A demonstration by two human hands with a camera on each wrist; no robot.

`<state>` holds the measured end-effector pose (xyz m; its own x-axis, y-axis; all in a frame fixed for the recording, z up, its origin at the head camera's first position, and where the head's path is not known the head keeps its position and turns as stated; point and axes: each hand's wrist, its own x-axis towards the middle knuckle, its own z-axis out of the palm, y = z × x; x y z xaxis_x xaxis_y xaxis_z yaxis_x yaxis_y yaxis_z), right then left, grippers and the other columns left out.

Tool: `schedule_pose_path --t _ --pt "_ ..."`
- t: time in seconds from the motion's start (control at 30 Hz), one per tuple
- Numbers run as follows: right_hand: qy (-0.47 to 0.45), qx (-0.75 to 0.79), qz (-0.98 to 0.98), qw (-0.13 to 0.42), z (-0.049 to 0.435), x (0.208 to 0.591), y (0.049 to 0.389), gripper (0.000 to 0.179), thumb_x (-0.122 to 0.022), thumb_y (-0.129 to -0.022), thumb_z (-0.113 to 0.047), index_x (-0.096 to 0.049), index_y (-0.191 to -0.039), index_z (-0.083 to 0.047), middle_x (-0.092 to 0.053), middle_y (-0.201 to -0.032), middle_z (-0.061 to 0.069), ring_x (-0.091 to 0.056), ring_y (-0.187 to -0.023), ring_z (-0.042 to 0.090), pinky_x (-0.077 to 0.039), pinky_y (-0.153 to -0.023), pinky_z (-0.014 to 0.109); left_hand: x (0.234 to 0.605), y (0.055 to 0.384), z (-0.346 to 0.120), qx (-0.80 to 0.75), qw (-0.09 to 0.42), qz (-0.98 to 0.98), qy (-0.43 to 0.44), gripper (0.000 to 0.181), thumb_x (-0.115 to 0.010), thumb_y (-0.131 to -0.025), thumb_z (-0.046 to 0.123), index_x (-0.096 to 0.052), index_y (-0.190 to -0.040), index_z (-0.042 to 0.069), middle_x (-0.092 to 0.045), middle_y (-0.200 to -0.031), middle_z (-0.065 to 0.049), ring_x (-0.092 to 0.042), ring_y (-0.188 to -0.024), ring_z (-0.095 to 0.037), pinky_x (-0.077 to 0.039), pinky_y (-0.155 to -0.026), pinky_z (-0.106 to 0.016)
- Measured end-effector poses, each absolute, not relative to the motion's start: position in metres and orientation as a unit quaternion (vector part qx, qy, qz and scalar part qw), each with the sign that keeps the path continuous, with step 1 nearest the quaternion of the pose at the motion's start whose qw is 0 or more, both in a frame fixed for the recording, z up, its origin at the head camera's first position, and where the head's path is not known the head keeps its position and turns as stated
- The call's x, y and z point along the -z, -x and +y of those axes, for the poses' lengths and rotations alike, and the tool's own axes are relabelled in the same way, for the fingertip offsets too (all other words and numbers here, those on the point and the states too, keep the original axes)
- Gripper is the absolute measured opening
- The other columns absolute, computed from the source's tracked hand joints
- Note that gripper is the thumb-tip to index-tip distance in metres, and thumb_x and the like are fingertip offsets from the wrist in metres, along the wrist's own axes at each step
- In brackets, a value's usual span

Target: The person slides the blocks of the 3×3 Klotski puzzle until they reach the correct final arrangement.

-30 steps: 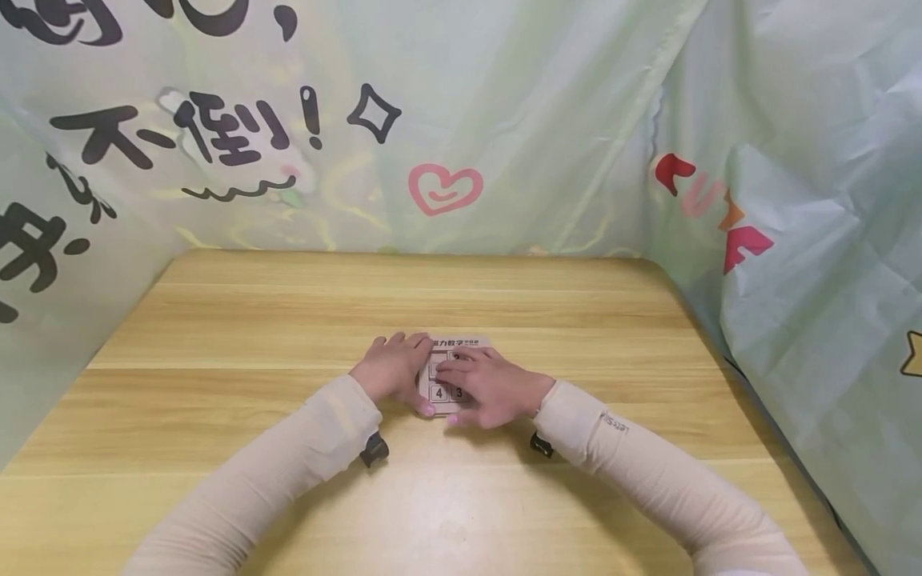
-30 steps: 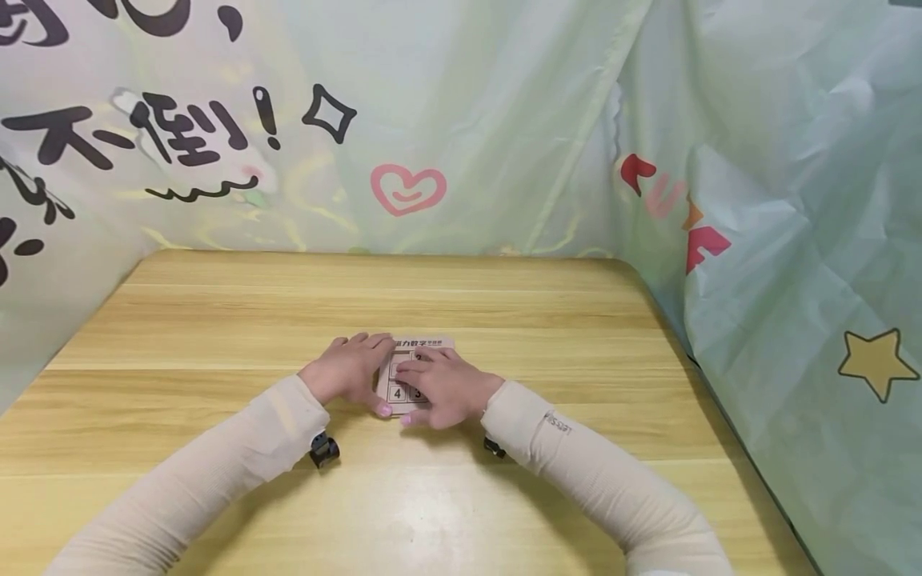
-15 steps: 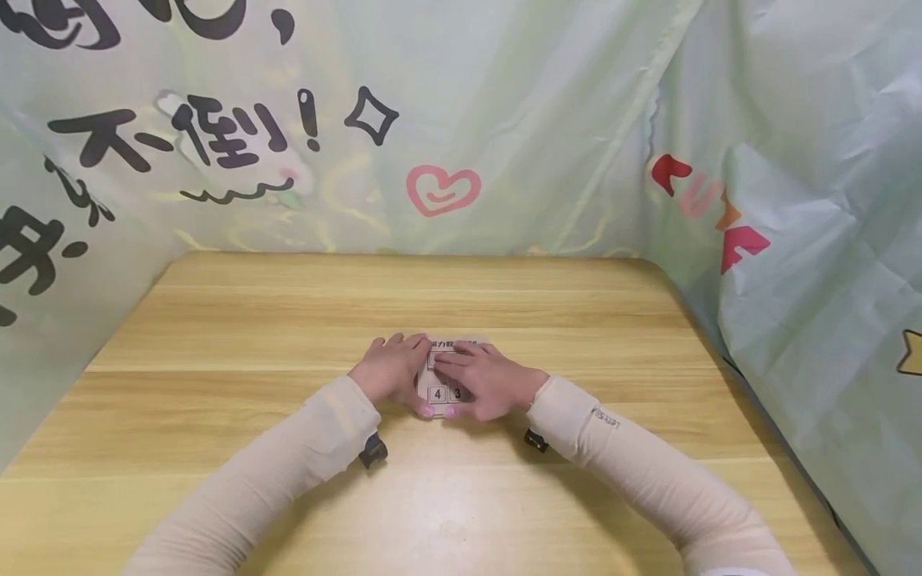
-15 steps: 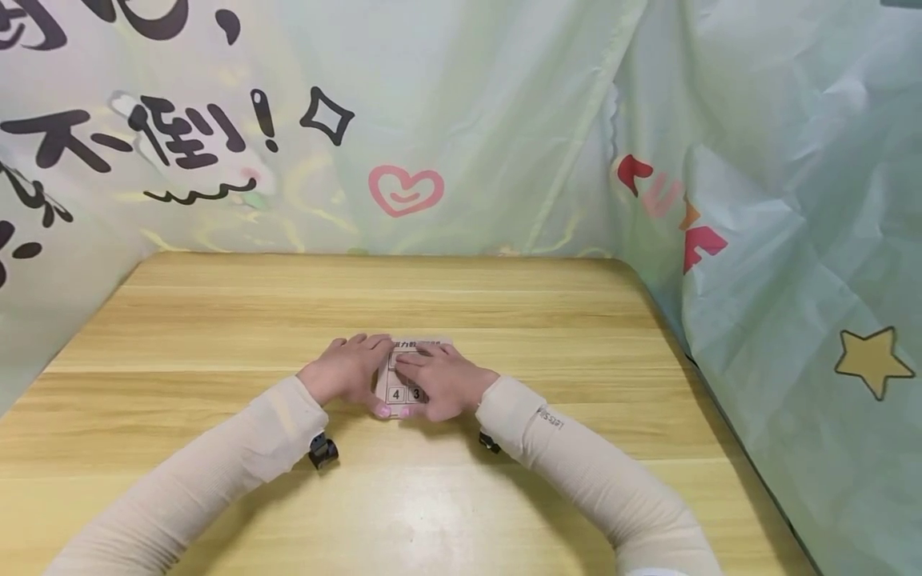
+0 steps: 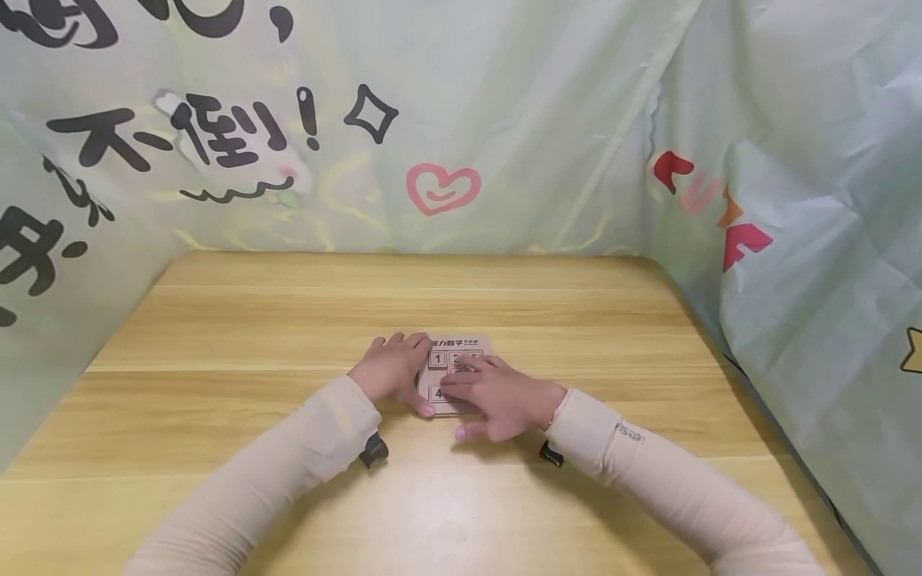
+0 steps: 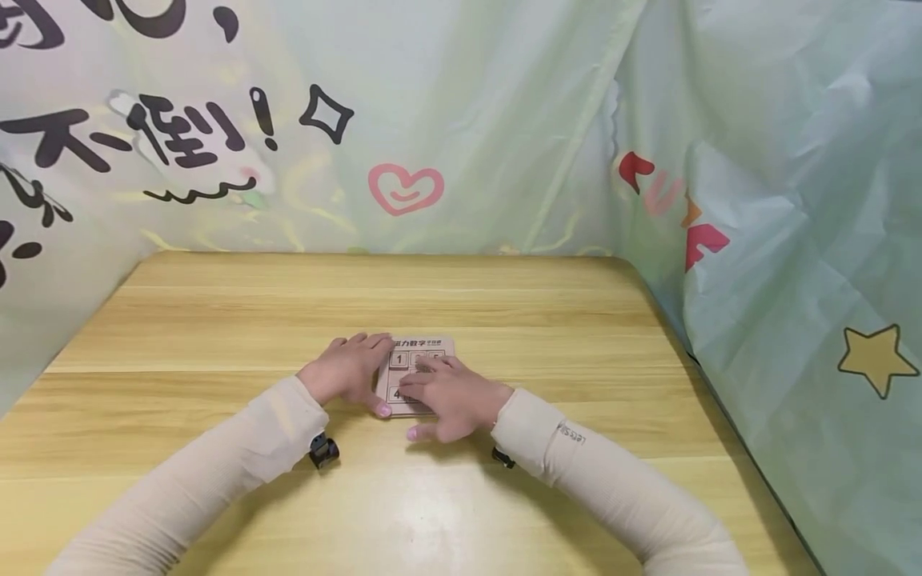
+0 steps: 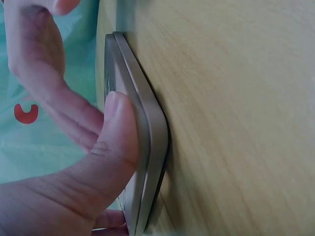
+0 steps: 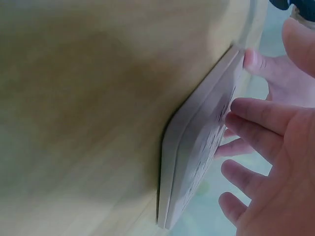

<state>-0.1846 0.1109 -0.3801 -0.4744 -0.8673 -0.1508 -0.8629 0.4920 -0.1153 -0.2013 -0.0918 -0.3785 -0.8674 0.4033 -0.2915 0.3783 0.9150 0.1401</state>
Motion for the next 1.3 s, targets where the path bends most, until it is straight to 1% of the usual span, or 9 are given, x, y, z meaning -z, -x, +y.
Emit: schedule_pose_path --t 0.13,0.27,0.43,0.6,0.77,0.97,1.17,1.3 --pt "0.511 0.011 0.855 0.094 0.112 0.380 0.181 0.069 -0.049 -0.084 -0.057 -0.046 -0.133 -0.009 -0.044 -0.137 0.001 -0.025 -0.131 0.033 -0.019 -0.104 0.055 0.379 0.201 -0.091 -0.041 0.158 0.965 -0.203 0.117 -0.074 -0.051 0.066 -0.027 -0.142 0.009 -0.026 -0.147 -0.007 -0.026 -0.129 -0.039 -0.020 -0.104 -0.054" --pt "0.507 0.008 0.857 0.088 0.111 0.380 0.181 0.069 -0.049 -0.085 -0.057 -0.045 -0.133 -0.009 -0.043 -0.137 0.002 -0.025 -0.131 0.033 -0.019 -0.104 0.055 0.380 0.201 -0.092 -0.036 0.154 0.966 -0.204 0.117 -0.073 -0.050 0.066 -0.027 -0.142 0.009 -0.026 -0.147 -0.007 -0.027 -0.129 -0.039 -0.021 -0.104 -0.054" --pt "0.492 0.008 0.867 0.079 0.110 0.381 0.185 0.072 -0.051 -0.084 -0.057 -0.041 -0.136 -0.008 -0.040 -0.140 0.004 -0.024 -0.132 0.034 -0.020 -0.104 0.054 0.379 0.202 -0.092 -0.035 0.152 0.966 -0.208 0.116 -0.073 -0.051 0.065 -0.028 -0.142 0.008 -0.027 -0.146 -0.008 -0.028 -0.128 -0.039 -0.022 -0.103 -0.054" --pt "0.482 -0.009 0.873 0.073 0.110 0.385 0.189 0.076 -0.047 -0.084 -0.060 -0.036 -0.139 -0.009 -0.035 -0.143 0.003 -0.022 -0.133 0.032 -0.020 -0.105 0.051 0.378 0.201 -0.092 -0.037 0.157 0.965 -0.209 0.116 -0.073 -0.051 0.065 -0.028 -0.142 0.008 -0.027 -0.146 -0.008 -0.027 -0.128 -0.039 -0.022 -0.103 -0.055" --pt "0.476 -0.017 0.877 0.065 0.108 0.390 0.191 0.078 -0.047 -0.083 -0.061 -0.036 -0.140 -0.009 -0.034 -0.144 0.002 -0.022 -0.133 0.032 -0.020 -0.105 0.051 0.379 0.199 -0.093 -0.041 0.151 0.966 -0.207 0.116 -0.073 -0.051 0.065 -0.029 -0.141 0.008 -0.027 -0.146 -0.008 -0.027 -0.128 -0.039 -0.022 -0.103 -0.055" --pt "0.482 -0.006 0.872 0.086 0.109 0.394 0.186 0.078 -0.046 -0.084 -0.061 -0.034 -0.141 -0.009 -0.032 -0.145 0.002 -0.020 -0.133 0.032 -0.020 -0.105 0.052 0.386 0.196 -0.094 -0.044 0.172 0.963 -0.204 0.118 -0.073 -0.051 0.065 -0.027 -0.143 0.008 -0.025 -0.147 -0.009 -0.025 -0.130 -0.039 -0.021 -0.104 -0.054" --pt "0.478 -0.015 0.875 0.075 0.114 0.387 0.185 0.075 -0.048 -0.083 -0.061 -0.038 -0.139 -0.012 -0.035 -0.143 0.001 -0.022 -0.133 0.031 -0.021 -0.105 0.051 0.383 0.201 -0.093 -0.031 0.149 0.966 -0.207 0.117 -0.072 -0.051 0.067 -0.028 -0.142 0.009 -0.027 -0.147 -0.007 -0.028 -0.128 -0.037 -0.024 -0.103 -0.054" --pt "0.483 -0.009 0.871 0.085 0.117 0.383 0.181 0.076 -0.047 -0.083 -0.061 -0.039 -0.138 -0.010 -0.035 -0.143 0.003 -0.021 -0.133 0.033 -0.020 -0.105 0.052 0.382 0.204 -0.093 -0.029 0.156 0.965 -0.208 0.118 -0.071 -0.050 0.068 -0.028 -0.142 0.009 -0.027 -0.147 -0.007 -0.028 -0.129 -0.037 -0.024 -0.102 -0.054"
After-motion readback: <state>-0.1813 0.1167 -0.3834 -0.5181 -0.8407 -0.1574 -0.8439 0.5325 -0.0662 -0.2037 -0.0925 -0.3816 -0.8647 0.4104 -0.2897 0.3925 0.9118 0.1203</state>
